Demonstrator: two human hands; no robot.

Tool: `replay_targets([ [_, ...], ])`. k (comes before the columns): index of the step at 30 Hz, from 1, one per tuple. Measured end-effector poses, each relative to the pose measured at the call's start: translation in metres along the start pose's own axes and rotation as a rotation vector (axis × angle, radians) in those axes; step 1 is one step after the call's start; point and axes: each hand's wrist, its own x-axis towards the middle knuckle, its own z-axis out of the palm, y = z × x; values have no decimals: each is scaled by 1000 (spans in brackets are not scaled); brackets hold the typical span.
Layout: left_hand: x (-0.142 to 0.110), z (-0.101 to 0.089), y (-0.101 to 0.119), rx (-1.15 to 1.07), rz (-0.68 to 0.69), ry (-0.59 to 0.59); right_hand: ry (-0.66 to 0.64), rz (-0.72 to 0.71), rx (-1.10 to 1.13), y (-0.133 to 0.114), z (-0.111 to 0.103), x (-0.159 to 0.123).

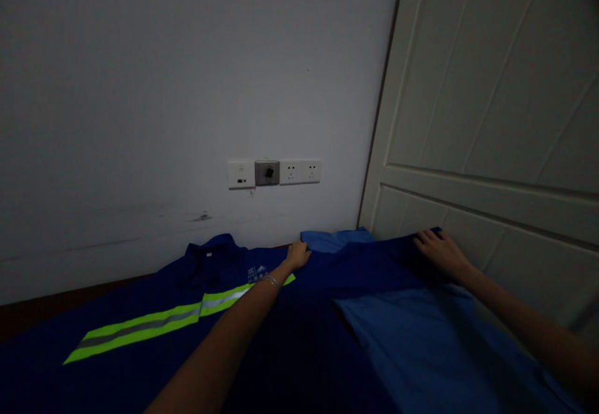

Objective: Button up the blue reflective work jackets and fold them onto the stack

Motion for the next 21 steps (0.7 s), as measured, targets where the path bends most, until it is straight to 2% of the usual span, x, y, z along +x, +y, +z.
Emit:
replay_targets([
  [7, 5, 9, -4, 55, -120, 174, 24, -76, 13, 9, 15, 10],
  [12, -1, 11, -5, 117, -162, 260, -27, -105, 40, 14, 14, 13],
  [18, -9, 12, 2, 356, 16, 358, -32, -55, 31, 18, 7, 7],
  [21, -15, 8, 8, 432, 133, 402, -9, 4, 63, 5, 6, 7],
])
